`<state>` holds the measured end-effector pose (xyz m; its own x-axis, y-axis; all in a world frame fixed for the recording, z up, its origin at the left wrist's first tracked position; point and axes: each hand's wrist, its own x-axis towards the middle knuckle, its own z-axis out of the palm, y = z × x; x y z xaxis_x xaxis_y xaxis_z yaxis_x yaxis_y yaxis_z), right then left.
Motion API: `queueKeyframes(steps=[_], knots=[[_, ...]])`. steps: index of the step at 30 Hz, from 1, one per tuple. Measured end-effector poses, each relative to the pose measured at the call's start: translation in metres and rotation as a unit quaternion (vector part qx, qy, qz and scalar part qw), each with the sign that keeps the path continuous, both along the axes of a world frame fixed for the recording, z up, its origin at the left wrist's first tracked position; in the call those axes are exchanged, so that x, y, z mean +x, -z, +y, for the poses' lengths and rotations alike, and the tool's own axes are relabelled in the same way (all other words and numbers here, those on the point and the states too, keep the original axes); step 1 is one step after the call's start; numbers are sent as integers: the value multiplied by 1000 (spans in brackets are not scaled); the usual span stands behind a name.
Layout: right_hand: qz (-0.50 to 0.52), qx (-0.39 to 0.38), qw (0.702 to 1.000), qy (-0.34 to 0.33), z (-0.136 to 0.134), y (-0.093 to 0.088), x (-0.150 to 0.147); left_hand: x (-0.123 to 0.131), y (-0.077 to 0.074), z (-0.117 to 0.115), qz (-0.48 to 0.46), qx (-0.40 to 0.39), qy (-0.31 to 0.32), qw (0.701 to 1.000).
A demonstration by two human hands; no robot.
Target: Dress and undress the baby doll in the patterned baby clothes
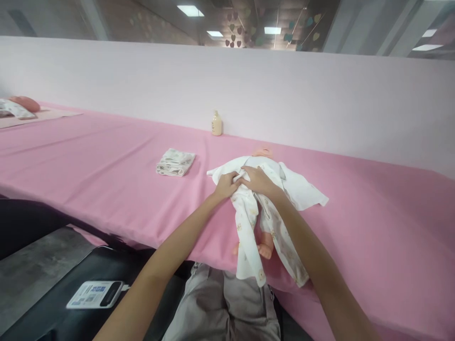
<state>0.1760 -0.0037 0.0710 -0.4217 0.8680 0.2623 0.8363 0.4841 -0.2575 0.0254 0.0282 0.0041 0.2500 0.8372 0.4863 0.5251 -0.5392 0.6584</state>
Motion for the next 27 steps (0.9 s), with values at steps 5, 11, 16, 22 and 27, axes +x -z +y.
queueKeyframes(steps=[5,11,16,22,27], knots=[[90,44,995,-18,-8,-11,2,-3,-18,-4,-236,-145,95,956],[125,110,986,-16,-31,-40,-2,-18,-35,-12,-360,-286,245,854],[192,123,974,-3,-39,-52,1,-22,-38,-19,-273,-329,291,856],[376,-20,926,19,-42,-45,-1,-16,-38,-16,-460,-299,248,799],[343,-277,894,-76,-48,-36,-10,-14,-38,-13,-479,-331,177,793]])
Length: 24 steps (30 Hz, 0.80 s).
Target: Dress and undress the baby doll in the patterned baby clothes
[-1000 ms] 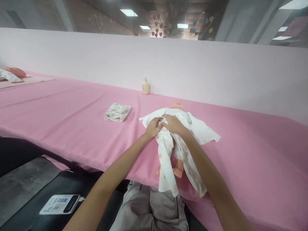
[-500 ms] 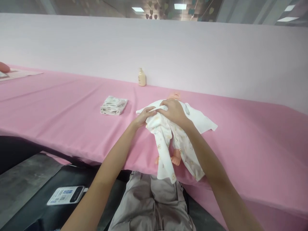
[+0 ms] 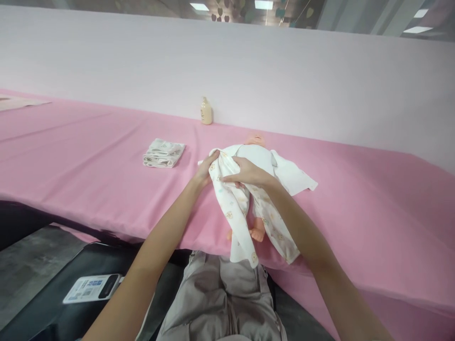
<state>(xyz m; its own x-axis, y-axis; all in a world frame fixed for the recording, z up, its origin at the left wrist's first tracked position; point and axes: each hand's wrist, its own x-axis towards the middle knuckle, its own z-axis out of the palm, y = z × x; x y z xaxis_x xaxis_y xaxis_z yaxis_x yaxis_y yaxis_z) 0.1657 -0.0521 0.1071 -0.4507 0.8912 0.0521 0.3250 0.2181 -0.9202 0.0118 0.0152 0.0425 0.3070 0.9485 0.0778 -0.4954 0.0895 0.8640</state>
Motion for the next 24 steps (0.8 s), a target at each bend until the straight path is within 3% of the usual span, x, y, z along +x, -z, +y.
queueKeyframes(steps=[2,7,10,12,16,18,21,24], knots=[[39,-17,999,7,2,0,0,2,2,-1,17,-15,34,999],[215,-60,963,148,18,-2,10,5,9,-9,81,10,116,990],[223,-128,953,163,23,-2,12,6,10,-12,107,60,148,981],[210,-133,956,154,22,0,10,7,10,-11,96,76,133,983],[143,-73,983,89,14,3,8,8,13,-4,73,77,73,992],[49,6,996,72,11,5,8,9,15,1,67,69,35,995],[-75,128,985,93,13,8,11,10,18,4,50,56,4,997],[-28,140,983,118,20,10,15,12,20,3,27,50,5,998]])
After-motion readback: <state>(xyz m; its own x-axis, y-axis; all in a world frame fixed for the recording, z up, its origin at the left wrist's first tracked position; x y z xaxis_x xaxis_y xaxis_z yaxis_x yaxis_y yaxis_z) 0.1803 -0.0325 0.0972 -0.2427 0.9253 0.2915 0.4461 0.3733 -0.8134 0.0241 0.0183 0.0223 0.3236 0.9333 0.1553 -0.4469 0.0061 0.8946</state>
